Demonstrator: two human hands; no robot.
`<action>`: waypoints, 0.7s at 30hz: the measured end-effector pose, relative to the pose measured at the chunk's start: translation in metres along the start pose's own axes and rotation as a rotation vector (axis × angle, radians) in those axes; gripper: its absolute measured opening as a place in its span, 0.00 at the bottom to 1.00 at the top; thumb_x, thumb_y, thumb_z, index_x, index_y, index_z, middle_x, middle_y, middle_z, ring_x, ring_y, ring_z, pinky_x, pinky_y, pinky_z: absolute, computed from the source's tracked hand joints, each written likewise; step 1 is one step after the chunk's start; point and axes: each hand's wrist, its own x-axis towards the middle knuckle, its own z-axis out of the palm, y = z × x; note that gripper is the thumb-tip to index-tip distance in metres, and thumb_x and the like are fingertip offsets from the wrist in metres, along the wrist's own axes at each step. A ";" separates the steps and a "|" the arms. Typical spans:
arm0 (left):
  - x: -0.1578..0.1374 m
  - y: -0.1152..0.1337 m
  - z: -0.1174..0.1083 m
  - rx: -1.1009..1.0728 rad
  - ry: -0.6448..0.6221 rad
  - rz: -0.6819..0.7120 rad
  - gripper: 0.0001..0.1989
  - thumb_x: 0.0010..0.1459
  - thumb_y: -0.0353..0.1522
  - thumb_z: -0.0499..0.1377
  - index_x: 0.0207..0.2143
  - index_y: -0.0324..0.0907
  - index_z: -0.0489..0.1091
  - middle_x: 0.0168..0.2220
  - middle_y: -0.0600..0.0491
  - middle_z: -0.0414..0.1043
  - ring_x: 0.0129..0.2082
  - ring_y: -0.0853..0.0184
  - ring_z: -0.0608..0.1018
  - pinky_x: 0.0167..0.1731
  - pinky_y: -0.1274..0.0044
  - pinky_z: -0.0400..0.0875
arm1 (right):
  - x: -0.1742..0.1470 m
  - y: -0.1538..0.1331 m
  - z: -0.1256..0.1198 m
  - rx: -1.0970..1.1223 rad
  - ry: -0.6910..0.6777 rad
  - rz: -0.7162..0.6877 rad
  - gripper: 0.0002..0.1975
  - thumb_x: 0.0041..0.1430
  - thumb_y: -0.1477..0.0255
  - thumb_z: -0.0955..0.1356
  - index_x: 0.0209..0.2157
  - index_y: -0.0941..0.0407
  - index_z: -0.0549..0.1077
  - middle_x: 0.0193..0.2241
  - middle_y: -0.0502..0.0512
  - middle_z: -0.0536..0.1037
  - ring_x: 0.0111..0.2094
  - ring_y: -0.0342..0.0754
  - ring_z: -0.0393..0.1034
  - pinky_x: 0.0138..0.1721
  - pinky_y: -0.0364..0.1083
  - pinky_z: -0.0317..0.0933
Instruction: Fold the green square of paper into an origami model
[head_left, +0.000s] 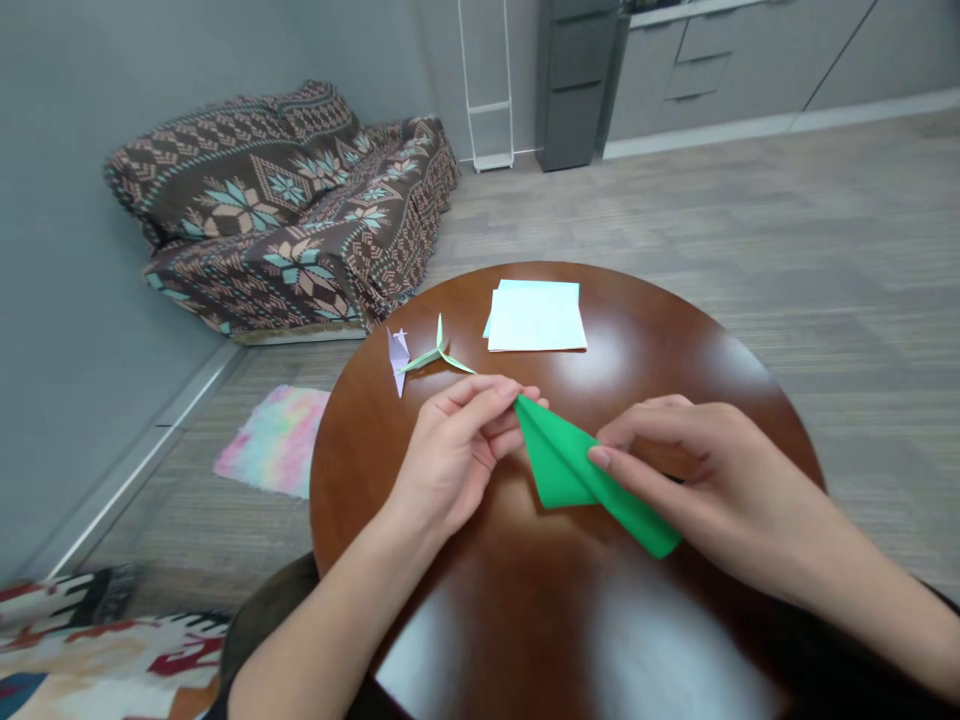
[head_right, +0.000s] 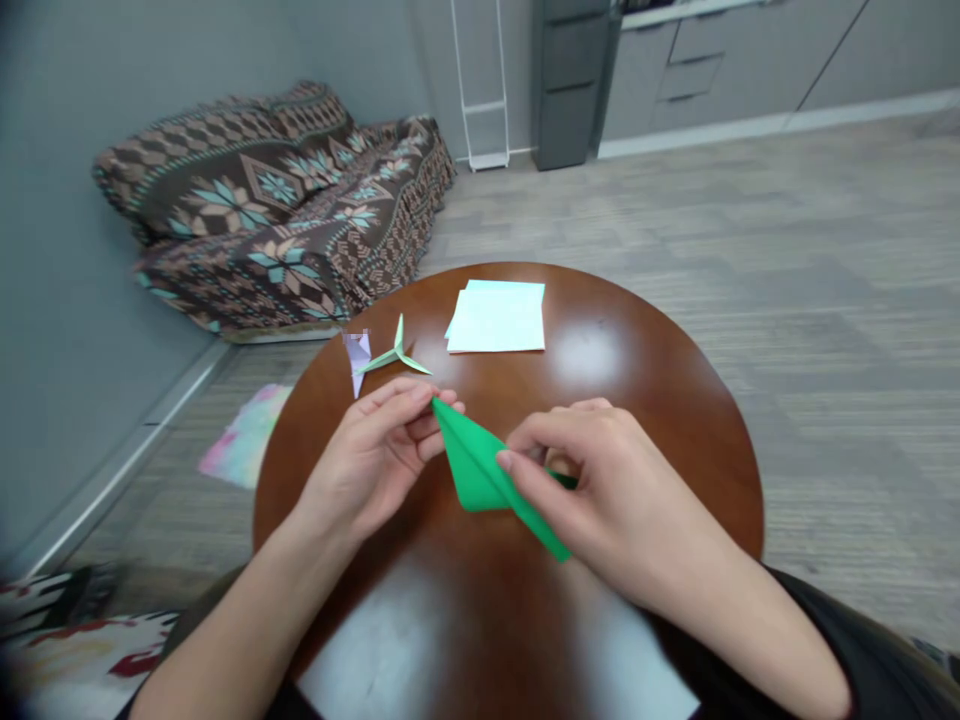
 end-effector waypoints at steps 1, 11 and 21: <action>0.000 0.000 0.000 -0.008 0.010 0.012 0.05 0.55 0.30 0.70 0.31 0.39 0.77 0.33 0.50 0.84 0.35 0.65 0.85 0.37 0.77 0.79 | 0.000 0.000 0.000 0.002 0.000 0.001 0.10 0.64 0.73 0.69 0.30 0.52 0.82 0.26 0.49 0.83 0.26 0.48 0.75 0.30 0.48 0.61; -0.005 -0.004 0.001 0.250 -0.108 0.054 0.09 0.52 0.32 0.73 0.30 0.38 0.77 0.27 0.56 0.76 0.27 0.74 0.75 0.32 0.82 0.71 | 0.003 -0.007 -0.003 0.070 -0.126 0.182 0.10 0.64 0.72 0.67 0.29 0.54 0.80 0.24 0.49 0.81 0.25 0.46 0.72 0.28 0.45 0.60; -0.005 -0.007 -0.001 0.332 -0.149 0.047 0.10 0.55 0.34 0.72 0.28 0.37 0.77 0.28 0.55 0.75 0.29 0.74 0.73 0.33 0.82 0.67 | 0.005 -0.008 0.004 0.366 -0.142 0.382 0.08 0.62 0.69 0.69 0.28 0.55 0.76 0.21 0.48 0.74 0.21 0.42 0.64 0.20 0.41 0.55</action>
